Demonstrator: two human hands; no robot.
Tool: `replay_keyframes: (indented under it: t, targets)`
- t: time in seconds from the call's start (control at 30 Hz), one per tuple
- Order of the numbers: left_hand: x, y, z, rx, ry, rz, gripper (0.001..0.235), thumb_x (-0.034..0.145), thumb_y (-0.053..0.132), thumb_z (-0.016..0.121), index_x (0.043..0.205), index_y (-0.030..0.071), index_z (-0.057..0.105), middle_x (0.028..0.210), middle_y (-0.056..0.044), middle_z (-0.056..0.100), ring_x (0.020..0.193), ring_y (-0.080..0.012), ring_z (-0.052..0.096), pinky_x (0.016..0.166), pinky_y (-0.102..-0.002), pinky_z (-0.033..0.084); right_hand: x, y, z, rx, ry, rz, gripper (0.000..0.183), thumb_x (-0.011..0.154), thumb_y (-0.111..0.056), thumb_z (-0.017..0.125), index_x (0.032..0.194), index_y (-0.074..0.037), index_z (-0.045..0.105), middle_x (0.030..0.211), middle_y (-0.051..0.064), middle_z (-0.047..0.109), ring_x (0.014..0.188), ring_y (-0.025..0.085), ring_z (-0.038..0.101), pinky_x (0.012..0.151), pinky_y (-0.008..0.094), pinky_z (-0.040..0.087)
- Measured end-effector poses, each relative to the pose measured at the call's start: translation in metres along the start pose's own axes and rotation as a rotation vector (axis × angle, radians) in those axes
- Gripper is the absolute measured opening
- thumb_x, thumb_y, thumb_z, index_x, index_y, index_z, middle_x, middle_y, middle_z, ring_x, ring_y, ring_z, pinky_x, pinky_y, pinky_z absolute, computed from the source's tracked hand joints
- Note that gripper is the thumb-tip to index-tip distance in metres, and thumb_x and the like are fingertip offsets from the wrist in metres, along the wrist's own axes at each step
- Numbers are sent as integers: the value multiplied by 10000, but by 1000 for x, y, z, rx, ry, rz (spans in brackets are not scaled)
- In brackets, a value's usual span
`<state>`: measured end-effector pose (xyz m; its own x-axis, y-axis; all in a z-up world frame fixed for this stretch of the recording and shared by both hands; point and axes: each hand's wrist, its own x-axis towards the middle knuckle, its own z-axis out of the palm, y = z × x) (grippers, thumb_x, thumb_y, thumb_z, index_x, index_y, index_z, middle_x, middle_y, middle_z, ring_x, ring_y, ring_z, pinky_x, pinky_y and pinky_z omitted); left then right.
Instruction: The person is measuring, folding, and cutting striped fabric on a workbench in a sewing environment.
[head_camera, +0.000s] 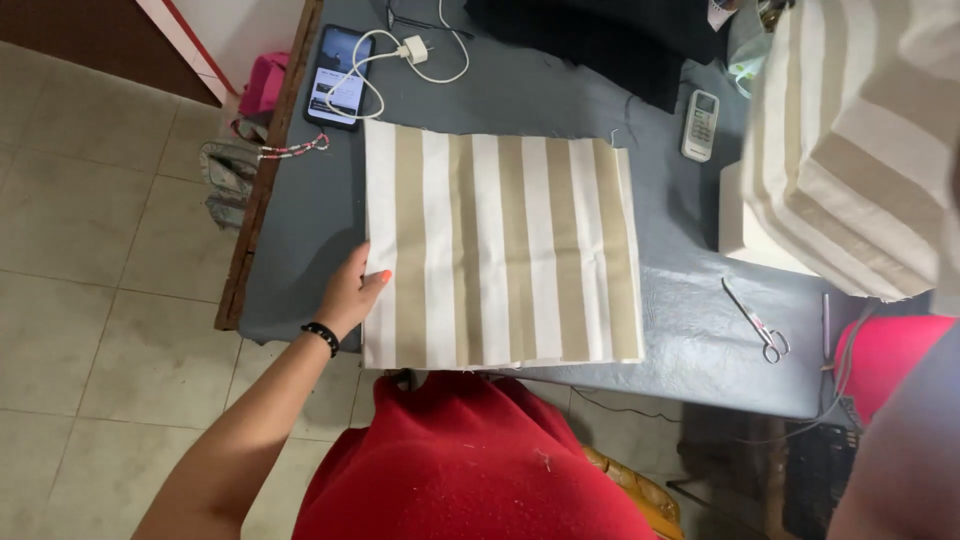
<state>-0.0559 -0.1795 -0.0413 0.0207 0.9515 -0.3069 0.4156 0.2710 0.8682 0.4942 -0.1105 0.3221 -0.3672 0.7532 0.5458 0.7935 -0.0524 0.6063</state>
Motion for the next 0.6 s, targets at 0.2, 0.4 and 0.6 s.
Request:
replay_keyframes:
  t: [0.2,0.4,0.6]
  targets:
    - [32,-62,25,-32,53,64,345,992,391,703,1086,60,726,807,-97,713,766,-227,681,672,-384,560,-16,-187,-37,104,39,-80,276,1046,-632,714,1275,-488,773,751,-160,600,568,105,625,585,268,517]
    - [30,-57,24,-132,36,-24,504,1059,559,546,1008,80,692,857,-80,666,850,-192,630,724,-366,511,-41,-384,-75,693,-677,-157,544,961,-440,507,1464,-240,553,987,44,694,751,283,743,653,430,569]
    - [7,4,10,-187,58,-115,418,1098,371,484,1249,56,712,1184,-146,738,1178,-291,659,978,-454,531,-58,-470,-75,1108,-1026,-159,581,1024,-287,388,1538,-17,404,1117,195,700,929,389,753,783,497,604]
